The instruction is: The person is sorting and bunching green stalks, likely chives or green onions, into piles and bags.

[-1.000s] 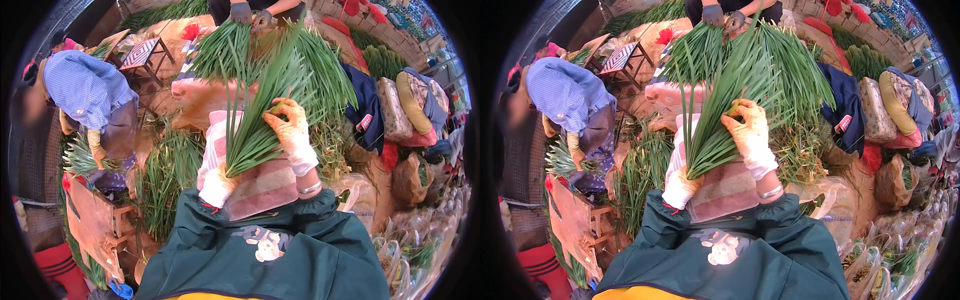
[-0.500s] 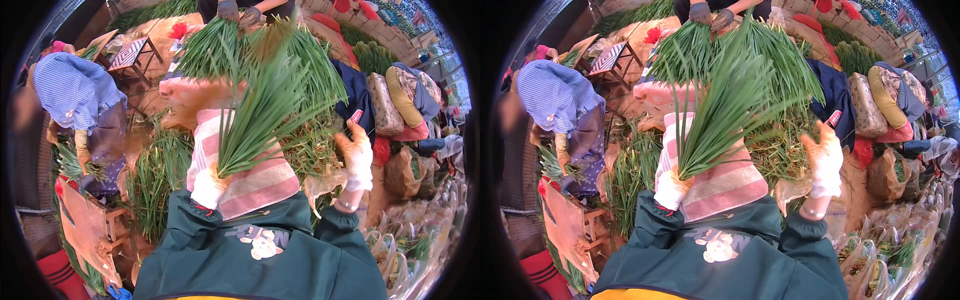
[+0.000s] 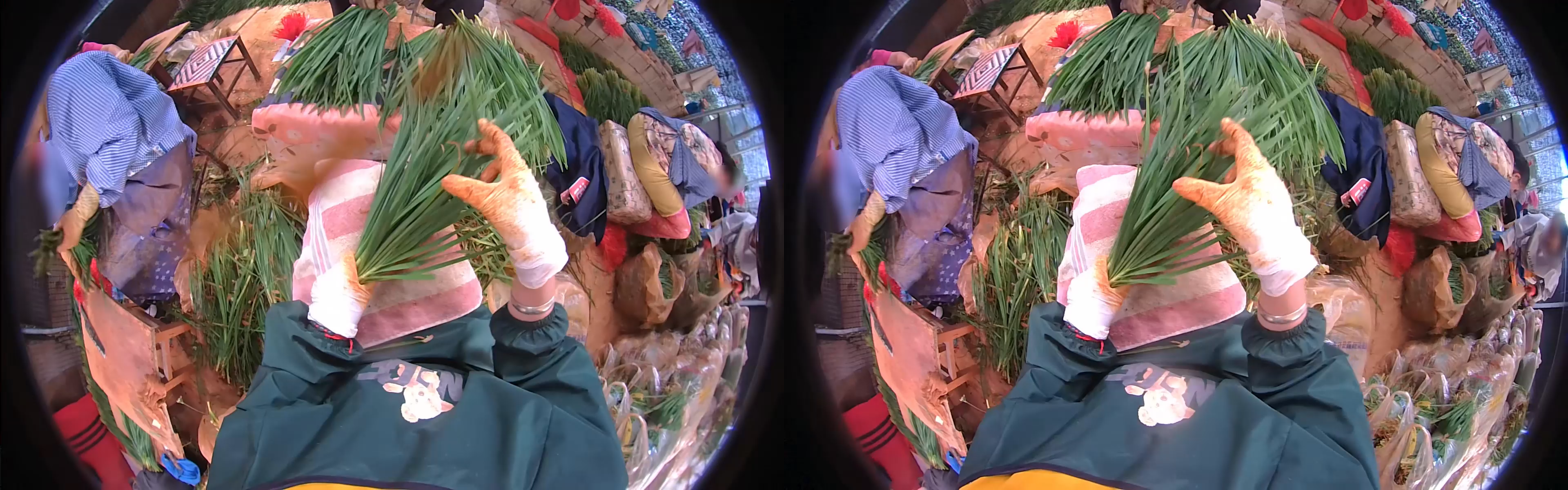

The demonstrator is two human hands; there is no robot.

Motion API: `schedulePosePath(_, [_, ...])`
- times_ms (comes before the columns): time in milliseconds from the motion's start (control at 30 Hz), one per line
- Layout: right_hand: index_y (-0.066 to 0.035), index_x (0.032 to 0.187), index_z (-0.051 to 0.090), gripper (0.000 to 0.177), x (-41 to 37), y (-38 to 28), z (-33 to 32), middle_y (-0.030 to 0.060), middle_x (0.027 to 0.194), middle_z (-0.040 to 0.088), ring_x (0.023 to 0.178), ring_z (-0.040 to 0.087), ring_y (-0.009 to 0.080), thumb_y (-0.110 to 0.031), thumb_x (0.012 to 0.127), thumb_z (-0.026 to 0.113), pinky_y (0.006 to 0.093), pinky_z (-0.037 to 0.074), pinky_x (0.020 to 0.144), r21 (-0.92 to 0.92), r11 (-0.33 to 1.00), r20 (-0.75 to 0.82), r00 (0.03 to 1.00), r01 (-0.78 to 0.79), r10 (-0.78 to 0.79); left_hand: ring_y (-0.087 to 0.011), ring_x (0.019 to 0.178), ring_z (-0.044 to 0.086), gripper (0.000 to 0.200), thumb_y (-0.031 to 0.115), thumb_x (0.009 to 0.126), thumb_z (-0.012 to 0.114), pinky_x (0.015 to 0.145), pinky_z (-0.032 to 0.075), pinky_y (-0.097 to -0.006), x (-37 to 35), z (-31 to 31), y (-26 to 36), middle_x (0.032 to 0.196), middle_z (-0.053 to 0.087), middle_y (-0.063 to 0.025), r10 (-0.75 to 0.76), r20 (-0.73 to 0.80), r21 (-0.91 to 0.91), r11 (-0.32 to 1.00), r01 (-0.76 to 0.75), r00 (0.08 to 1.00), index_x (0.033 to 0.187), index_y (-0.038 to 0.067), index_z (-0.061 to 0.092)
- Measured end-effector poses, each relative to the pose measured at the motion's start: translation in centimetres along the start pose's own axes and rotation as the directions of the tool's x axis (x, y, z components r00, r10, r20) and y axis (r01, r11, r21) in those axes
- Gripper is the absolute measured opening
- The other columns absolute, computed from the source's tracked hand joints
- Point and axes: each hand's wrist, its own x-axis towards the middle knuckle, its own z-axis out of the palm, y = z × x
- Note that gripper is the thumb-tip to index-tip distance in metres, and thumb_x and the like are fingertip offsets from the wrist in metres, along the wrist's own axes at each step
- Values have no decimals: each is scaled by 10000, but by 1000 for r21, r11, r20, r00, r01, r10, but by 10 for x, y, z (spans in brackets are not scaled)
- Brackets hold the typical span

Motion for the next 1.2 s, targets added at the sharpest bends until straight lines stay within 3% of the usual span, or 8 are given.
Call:
schedulePosePath(167, [-41,1324,412,781,-17,13,18,36,1088,542,713,441,120,-195,662,796,255,431,673,283,953,67,993,-109,94,-358,682,621,323,241,746,699,583,495,-398,0,-1,0,723,628,-166,27,-13,9,1000,-26,1000,982,70,560])
schedulePosePath(300, [-51,1346,384,754,-26,11,12,70,1290,481,774,451,108,27,675,718,250,443,721,95,959,-628,763,267,-150,-360,684,620,341,240,751,695,580,495,-395,1,-7,6,725,629,-164,-13,31,2,1000,13,999,1007,64,554])
schedulePosePath(467, [-72,1417,282,862,-4,-23,4,100,1314,486,763,502,126,-11,683,732,250,458,734,-94,918,-259,881,385,-396,-357,678,616,367,238,737,706,580,493,-399,0,-2,1,732,621,-160,24,29,18,1000,-24,999,1008,51,545])
schedulePosePath(633, [-60,1437,210,1005,-3,6,14,118,1279,504,718,498,132,-174,645,819,265,477,657,-340,917,-224,929,208,-293,-356,668,608,389,240,721,718,579,492,-401,1,-1,2,730,612,-157,2,15,-32,999,-2,1000,997,34,537])
schedulePosePath(700, [4,1418,215,1024,-13,12,16,180,1268,507,760,503,185,-248,636,825,273,472,779,-32,999,-175,985,5,-10,-354,675,610,387,243,724,719,585,494,-397,2,-3,3,734,614,-158,26,4,-41,999,-25,1000,994,28,543])
schedulePosePath(767, [-3,1417,227,978,-19,21,24,142,1223,528,712,460,127,-195,660,815,238,478,714,-26,999,-208,978,27,-32,-353,678,611,397,242,723,720,588,495,-395,0,-2,1,738,615,-160,27,9,-5,1000,-27,1000,1008,26,547])
schedulePosePath(833, [-10,1411,250,894,-23,23,30,105,1190,537,705,442,76,-124,702,783,194,466,635,578,814,-82,988,-59,131,-352,681,613,408,241,721,722,590,496,-394,0,-2,1,742,617,-162,29,10,29,999,-30,1000,1022,24,551])
schedulePosePath(1200, [-46,1226,536,449,-28,8,48,41,1010,631,788,523,42,-77,795,656,180,415,714,824,518,151,970,-229,188,-335,739,639,373,151,734,685,628,511,-364,2,-7,5,802,650,-149,-7,37,-24,1000,8,999,1077,75,560])
